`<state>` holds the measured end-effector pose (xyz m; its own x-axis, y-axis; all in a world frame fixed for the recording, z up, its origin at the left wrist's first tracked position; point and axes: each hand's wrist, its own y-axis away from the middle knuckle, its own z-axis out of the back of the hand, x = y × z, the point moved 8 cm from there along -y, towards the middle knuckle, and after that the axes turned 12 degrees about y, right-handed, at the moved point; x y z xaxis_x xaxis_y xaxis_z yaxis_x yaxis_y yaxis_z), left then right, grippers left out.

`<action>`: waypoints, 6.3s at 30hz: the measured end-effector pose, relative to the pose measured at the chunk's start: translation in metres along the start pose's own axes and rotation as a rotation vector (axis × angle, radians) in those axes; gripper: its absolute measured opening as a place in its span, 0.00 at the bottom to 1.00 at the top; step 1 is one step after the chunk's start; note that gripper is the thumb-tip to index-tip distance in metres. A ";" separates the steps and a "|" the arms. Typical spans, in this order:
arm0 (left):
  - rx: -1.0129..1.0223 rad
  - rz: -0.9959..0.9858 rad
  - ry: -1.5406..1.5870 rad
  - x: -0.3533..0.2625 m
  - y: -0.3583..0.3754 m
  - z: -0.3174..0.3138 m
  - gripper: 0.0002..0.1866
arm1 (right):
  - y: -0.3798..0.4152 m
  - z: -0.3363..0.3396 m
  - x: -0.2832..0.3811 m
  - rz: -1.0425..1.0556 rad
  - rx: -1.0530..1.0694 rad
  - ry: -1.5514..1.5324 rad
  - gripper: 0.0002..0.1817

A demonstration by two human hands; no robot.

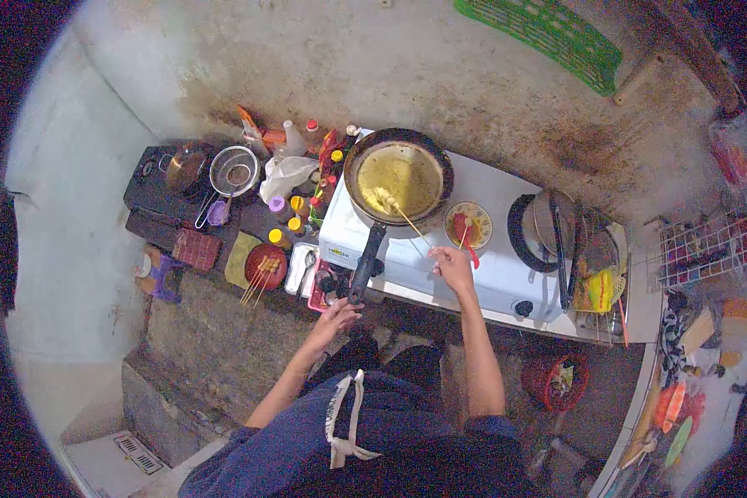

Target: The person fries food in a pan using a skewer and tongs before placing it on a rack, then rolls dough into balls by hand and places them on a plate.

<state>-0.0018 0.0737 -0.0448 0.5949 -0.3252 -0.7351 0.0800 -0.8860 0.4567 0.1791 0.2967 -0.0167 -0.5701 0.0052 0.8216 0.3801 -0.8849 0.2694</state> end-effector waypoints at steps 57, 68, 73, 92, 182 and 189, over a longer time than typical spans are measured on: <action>-0.027 0.000 0.052 -0.001 0.005 0.001 0.26 | 0.007 -0.001 0.050 0.124 -0.181 0.345 0.12; -0.034 -0.017 0.041 -0.006 0.006 0.000 0.21 | 0.012 -0.003 0.058 0.215 -0.325 0.499 0.09; -0.028 -0.018 0.047 -0.001 0.003 0.002 0.22 | 0.005 -0.010 0.053 0.253 -0.334 0.432 0.09; -0.026 0.003 0.029 -0.003 0.002 0.001 0.23 | 0.006 -0.004 0.077 0.347 -0.491 0.525 0.07; -0.503 -0.578 0.050 -0.073 0.060 -0.001 0.17 | -0.064 0.074 0.207 0.774 -0.057 1.411 0.32; -0.505 -0.585 0.042 -0.074 0.058 0.005 0.17 | -0.091 0.067 0.218 0.758 0.017 1.472 0.33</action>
<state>-0.0451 0.0445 0.0344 0.3725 0.1712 -0.9121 0.7399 -0.6480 0.1806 0.0692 0.4092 0.1711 -0.4164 -0.8227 -0.3869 0.8769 -0.4759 0.0683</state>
